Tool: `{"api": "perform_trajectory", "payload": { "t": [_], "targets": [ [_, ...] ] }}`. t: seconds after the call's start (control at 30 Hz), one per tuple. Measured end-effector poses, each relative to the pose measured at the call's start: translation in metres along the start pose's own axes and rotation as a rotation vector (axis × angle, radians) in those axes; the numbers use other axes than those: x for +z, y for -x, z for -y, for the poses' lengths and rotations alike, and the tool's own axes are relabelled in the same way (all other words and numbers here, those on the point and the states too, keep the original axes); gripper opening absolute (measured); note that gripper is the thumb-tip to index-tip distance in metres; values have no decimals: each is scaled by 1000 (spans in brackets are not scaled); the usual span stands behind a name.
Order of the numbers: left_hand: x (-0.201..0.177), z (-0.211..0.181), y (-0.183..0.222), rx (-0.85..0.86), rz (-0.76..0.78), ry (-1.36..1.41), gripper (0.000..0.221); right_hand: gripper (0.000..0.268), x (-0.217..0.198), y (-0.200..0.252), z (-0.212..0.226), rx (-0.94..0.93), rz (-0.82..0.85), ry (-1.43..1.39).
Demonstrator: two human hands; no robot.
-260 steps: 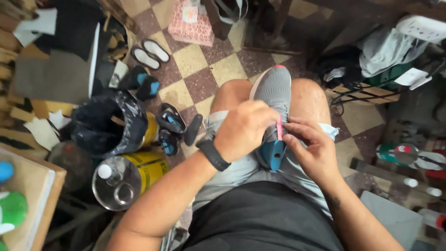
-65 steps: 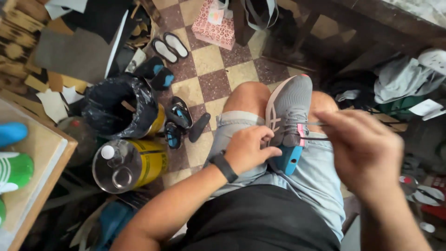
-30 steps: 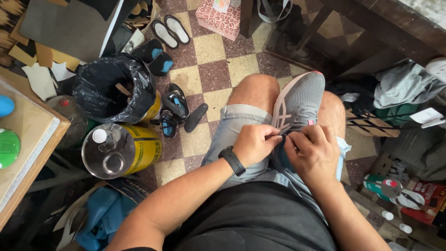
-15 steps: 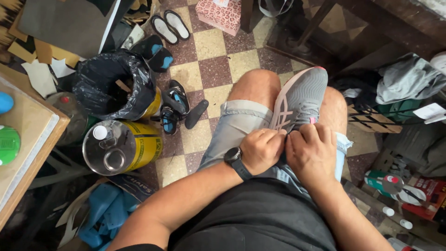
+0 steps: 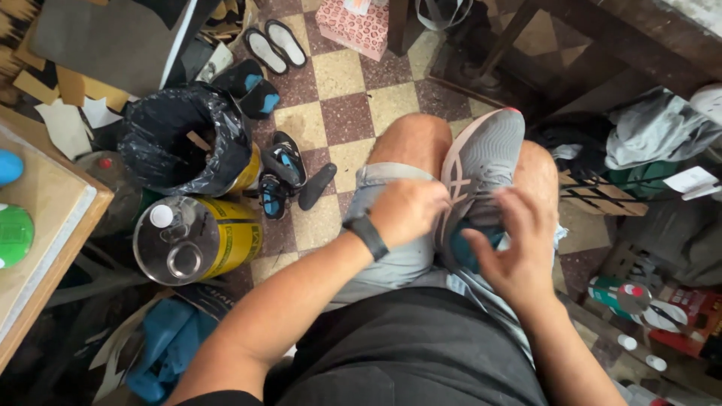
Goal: Lacing a sneaker and inserting a shoe last into it to prepare it for repair or shaping.
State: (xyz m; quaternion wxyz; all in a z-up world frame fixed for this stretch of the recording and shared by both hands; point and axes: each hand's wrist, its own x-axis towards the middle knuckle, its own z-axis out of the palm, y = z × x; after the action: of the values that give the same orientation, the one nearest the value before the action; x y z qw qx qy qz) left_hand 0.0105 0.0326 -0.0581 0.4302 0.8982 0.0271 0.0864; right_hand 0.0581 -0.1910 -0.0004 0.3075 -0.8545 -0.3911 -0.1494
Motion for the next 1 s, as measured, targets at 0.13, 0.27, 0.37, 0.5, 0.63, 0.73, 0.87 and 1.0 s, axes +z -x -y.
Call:
{"api": "perform_trajectory", "payload": {
  "t": [0.13,0.27,0.37,0.5,0.63,0.73,0.87,1.0],
  "targets": [
    [-81,20,5,-43,-144,-283,10,73,-17,33,-43,353,97,-576],
    [-145,54,14,-175,-239,-420,6,93,-14,57,-72,305,199,-480],
    [-133,27,12,-281,-286,-65,8,81,1,57,-78,113,203,-104],
    [-97,3,2,-302,-171,1471,6,42,17,67,-102,118,223,246],
    [-87,-5,-6,-286,-192,1578,5,21,-25,37,-53,544,54,-855],
    [-79,-16,-13,-284,-213,1598,5,29,-16,19,-52,532,-153,-1763],
    [-82,-15,-22,-365,-313,1526,12,33,7,29,-70,831,-313,-1987],
    [-75,38,-22,-618,-524,1426,23,28,10,42,-103,1272,-450,-1859]
  ]
}}
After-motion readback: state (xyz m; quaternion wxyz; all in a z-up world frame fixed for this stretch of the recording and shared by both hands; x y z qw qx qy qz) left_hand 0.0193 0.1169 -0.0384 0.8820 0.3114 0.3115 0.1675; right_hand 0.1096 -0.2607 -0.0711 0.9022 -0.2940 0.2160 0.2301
